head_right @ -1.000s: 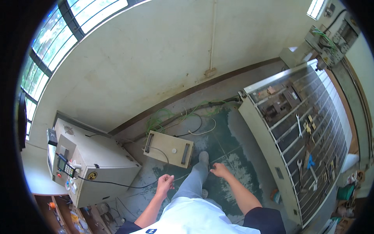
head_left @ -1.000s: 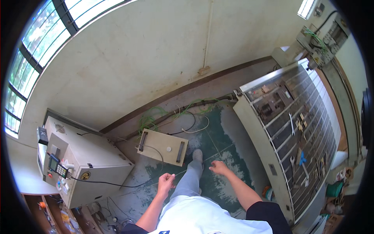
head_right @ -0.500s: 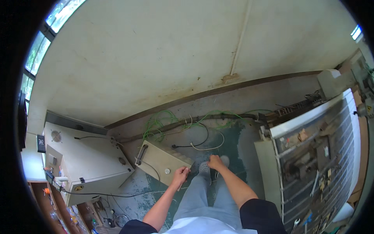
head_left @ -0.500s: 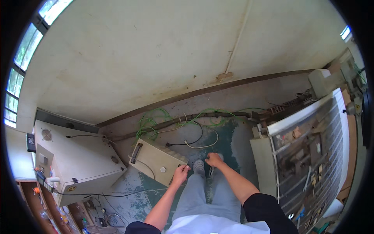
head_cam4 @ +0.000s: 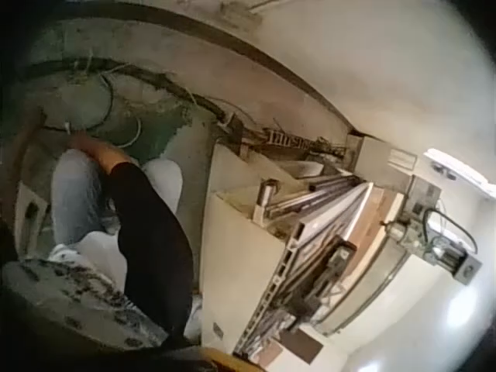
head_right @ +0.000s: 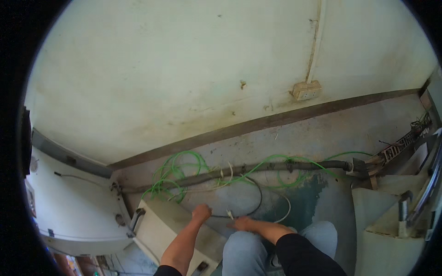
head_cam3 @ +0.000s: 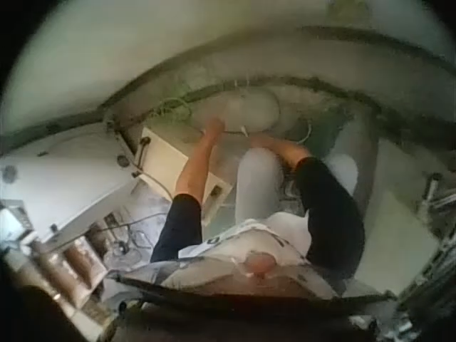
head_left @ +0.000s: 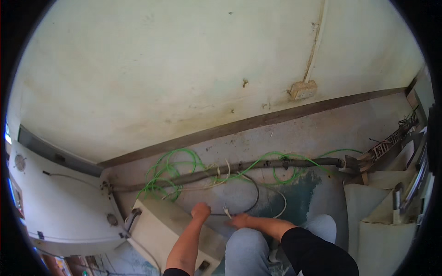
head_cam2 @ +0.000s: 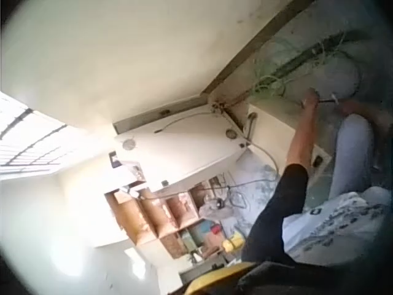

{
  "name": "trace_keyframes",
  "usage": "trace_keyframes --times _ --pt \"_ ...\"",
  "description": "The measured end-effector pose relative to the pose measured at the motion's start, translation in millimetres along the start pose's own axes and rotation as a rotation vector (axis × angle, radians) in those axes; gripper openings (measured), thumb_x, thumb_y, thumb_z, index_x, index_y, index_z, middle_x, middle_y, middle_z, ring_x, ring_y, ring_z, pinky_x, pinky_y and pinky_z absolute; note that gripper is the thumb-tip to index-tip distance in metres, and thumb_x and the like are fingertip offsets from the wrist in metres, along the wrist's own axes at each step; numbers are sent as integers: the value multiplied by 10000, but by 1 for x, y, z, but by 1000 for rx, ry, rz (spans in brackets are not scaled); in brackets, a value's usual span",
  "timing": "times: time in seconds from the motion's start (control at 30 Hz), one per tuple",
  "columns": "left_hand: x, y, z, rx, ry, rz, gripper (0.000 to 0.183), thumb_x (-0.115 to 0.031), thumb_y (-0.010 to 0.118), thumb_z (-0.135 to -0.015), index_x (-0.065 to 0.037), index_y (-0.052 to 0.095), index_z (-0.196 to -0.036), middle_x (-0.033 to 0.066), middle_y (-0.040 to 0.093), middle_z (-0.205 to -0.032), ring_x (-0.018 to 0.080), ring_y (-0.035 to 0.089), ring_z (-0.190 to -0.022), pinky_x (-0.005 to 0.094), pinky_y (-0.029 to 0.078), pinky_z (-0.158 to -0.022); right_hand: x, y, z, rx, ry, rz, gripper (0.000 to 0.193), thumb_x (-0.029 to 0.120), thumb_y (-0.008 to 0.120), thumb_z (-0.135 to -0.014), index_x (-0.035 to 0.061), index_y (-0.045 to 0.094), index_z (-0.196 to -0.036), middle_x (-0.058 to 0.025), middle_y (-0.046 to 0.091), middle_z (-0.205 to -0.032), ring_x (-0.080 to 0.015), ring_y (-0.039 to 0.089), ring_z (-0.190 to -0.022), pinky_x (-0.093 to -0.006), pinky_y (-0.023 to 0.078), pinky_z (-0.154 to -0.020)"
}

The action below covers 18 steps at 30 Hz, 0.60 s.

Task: Operates a CNC machine pendant controller, cleans the machine bed with a vacuum, and measures a material sample with a caliper.

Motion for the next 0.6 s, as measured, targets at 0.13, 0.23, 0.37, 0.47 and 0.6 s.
trace_keyframes --times 0.13,0.23,0.37,0.47,0.6 --pt "-4 88 -69 126 43 -156 375 -201 739 -706 -38 632 -1027 185 619 -1081 349 596 -1000 405 493 -823 -36 74 -9 282 -37 -6 318 242 470 -850 79 569 -1104 -228 593 -985 -357 641 -843 -460 529 -685" --pt "22 131 -87 194 -82 -184 365 -191 685 -746 -74 628 -1086 149 606 -1139 322 575 -1068 377 469 -899 -72 69 -18 296 17 -149 296 191 490 -841 36 549 -1087 -242 587 -981 -373 644 -780 -461 524 -651" --pt "57 202 -100 217 -44 -107 330 -160 590 -804 -94 625 -1125 110 596 -1185 281 553 -1127 351 449 -941 -130 -38 -1 -36 301 -398 404 37 530 -763 8 442 -1157 -251 589 -971 -391 615 -817 -478 492 -656" --pt "86 223 -103 201 -135 -120 344 -175 588 -799 -99 623 -1132 105 597 -1186 273 555 -1124 345 448 -940 -183 -128 42 -110 511 -712 477 33 546 -719 20 458 -1188 -221 605 -956 -346 601 -899 -447 474 -719" --pt "31 168 -88 97 -78 -45 310 -191 600 -778 -49 646 -1050 152 606 -1141 285 573 -1079 363 449 -915 -264 -241 176 -506 762 -797 289 202 599 -850 74 594 -1110 -101 656 -921 -143 599 -794 -321 488 -697"
Point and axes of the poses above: each hand's wrist, its own z-axis away from the middle knuckle, its own y-axis out of the palm, x = y × z, the point moved 10 cm from there along -z, towards the middle knuckle
